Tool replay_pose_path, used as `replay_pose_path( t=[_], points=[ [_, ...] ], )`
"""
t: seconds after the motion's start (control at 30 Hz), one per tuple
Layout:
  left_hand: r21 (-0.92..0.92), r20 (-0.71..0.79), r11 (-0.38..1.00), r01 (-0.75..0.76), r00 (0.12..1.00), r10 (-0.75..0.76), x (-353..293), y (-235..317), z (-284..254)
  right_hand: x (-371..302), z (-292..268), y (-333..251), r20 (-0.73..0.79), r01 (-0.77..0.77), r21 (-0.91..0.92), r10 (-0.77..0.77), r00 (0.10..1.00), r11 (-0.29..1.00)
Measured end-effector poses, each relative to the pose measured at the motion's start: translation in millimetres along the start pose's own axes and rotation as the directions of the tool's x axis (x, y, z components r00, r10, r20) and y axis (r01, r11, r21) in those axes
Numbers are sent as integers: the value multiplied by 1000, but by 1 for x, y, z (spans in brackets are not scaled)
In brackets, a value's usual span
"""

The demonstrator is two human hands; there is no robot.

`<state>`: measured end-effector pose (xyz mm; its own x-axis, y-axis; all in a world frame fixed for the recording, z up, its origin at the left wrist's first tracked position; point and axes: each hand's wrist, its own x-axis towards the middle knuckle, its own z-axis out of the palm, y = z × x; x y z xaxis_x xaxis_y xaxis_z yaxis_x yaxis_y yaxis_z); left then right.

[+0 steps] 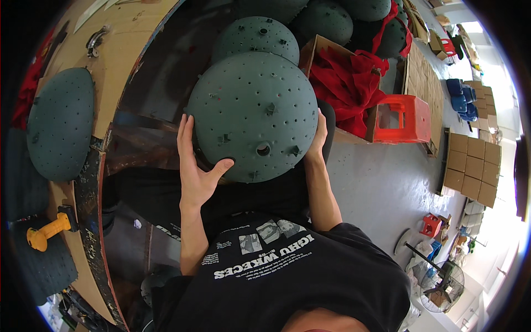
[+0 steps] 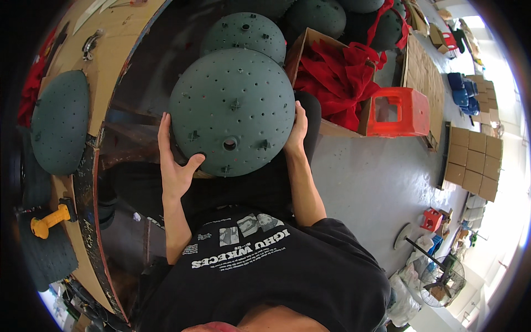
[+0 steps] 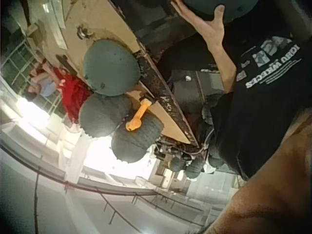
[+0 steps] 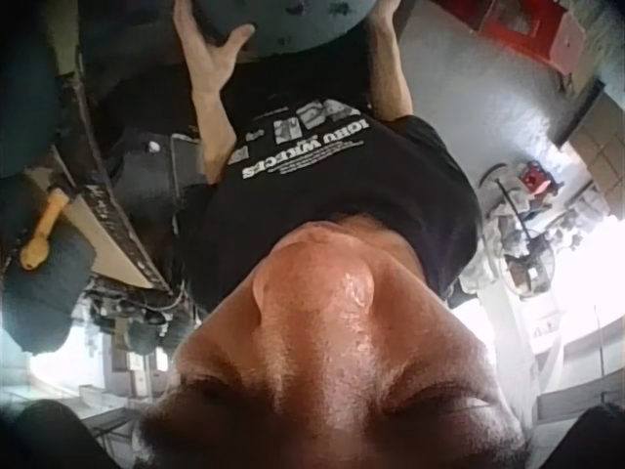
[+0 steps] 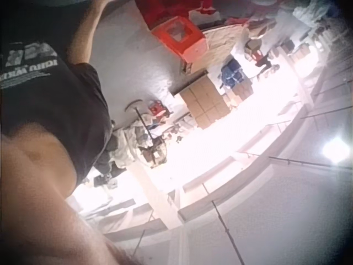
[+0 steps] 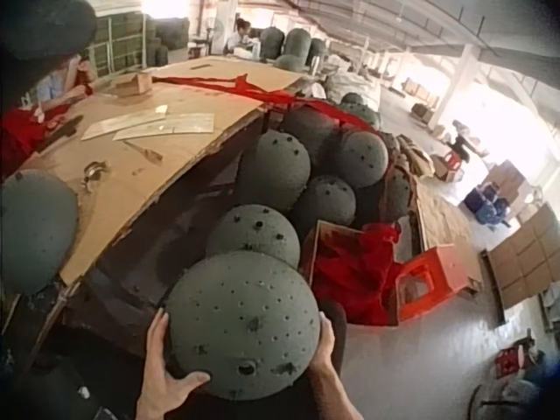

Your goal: Assembling and drilling holes into green semi-spherical foam parts in a workshop.

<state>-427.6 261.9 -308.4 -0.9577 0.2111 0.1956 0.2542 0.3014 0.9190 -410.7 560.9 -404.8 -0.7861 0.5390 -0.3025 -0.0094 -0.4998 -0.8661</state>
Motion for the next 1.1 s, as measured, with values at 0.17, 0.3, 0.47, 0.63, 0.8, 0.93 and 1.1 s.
replay_pose_path(
  t=[0.17,0.3,0.47,0.63,0.8,0.93,1.1],
  points=[
    [-16,-11,1000,7,1000,-8,2,1,2,-6,13,-10,-8,6,-22,-6,1000,1000],
    [-15,-9,1000,15,1000,-15,1,3,0,-5,14,-10,35,-40,50,39,999,998],
    [-58,-25,998,3,1000,-4,-2,6,3,3,-8,4,127,-133,27,128,984,991],
    [-54,-20,998,-27,999,26,-1,12,4,3,-16,6,85,-69,-17,70,994,997],
    [-58,-5,995,-77,997,77,1,17,2,5,-21,4,90,-96,190,80,993,977],
    [-79,-33,992,-101,995,99,-1,10,-8,0,2,-19,143,-59,243,25,989,968],
    [-84,-37,995,44,998,-47,-17,-20,-18,22,-11,-54,79,-24,462,-14,997,887]
  ],
)
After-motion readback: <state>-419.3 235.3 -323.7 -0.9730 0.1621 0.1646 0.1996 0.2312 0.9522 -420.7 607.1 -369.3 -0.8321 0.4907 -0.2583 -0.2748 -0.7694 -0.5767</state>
